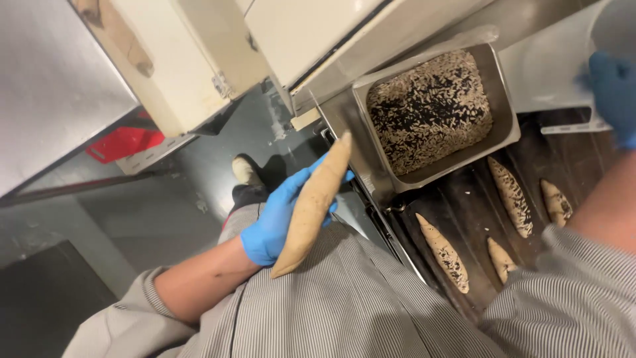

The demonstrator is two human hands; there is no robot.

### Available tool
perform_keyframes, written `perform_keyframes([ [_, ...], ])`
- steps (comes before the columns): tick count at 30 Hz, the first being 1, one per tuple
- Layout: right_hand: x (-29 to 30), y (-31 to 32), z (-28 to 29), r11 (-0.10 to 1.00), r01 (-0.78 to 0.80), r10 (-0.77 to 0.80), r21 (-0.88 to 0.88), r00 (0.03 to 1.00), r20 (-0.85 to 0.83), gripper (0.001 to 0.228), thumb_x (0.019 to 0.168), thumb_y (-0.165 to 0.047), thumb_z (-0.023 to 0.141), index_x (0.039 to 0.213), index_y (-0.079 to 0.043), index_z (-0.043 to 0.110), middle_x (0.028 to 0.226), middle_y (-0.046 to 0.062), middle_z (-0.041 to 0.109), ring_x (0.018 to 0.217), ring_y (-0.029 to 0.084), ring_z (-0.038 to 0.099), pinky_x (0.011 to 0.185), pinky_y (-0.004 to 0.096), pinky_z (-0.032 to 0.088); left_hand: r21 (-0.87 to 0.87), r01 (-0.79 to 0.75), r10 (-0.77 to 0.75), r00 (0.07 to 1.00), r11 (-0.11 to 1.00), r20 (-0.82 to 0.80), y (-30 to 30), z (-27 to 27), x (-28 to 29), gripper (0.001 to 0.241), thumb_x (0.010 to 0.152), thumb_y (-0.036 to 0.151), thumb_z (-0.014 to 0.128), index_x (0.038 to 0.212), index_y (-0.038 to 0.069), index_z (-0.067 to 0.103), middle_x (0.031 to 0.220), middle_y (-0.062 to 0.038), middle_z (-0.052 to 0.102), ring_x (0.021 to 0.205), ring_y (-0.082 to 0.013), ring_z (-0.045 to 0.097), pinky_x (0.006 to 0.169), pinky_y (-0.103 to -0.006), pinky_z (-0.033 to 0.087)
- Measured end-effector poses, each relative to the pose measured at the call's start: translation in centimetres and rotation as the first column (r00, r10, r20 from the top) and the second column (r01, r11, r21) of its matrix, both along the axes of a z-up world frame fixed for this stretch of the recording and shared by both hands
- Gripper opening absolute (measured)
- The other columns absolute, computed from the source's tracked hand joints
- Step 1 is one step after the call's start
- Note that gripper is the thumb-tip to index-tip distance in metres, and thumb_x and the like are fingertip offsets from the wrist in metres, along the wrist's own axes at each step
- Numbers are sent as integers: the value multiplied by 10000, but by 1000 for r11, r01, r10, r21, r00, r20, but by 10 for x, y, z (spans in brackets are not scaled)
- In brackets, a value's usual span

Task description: Shape dough into loaves, coat them with seeds, and arrange them on a baking tray.

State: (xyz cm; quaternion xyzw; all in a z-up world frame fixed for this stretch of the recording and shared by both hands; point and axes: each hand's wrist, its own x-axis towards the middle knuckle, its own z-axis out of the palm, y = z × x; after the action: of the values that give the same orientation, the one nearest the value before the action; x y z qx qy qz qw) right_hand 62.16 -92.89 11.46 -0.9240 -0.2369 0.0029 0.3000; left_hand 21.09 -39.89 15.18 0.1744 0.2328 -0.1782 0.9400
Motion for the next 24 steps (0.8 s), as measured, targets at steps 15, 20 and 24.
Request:
perform_keyframes([
  [15,-330,254,62,932,-362,340,9,885,317,968,922,-763,586,1494,10,479,1567,200,465,1502,416,404,1276,609,246,-105,422,-395,895,901,206,-78,12,80,506,1146,308,397,1575,45,445,1314,-96,629,1015,-171,672,839,-315,575],
  [20,-390,272,42,866,-493,484,-86,781,393,949,941,-801,576,1479,-21,532,1557,183,492,1456,379,443,1214,597,266,-95,435,-420,896,896,142,-89,-3,131,523,1075,346,393,1511,78,501,1344,-100,670,933,-161,696,786,-294,584],
  [24,-410,258,35,953,-294,249,69,896,368,867,989,-755,481,1449,-23,537,1511,204,510,1418,388,502,1205,576,379,-172,473,-457,881,864,126,-91,-82,188,573,1041,481,381,1394,54,530,1262,-154,663,840,-217,665,712,-350,578],
])
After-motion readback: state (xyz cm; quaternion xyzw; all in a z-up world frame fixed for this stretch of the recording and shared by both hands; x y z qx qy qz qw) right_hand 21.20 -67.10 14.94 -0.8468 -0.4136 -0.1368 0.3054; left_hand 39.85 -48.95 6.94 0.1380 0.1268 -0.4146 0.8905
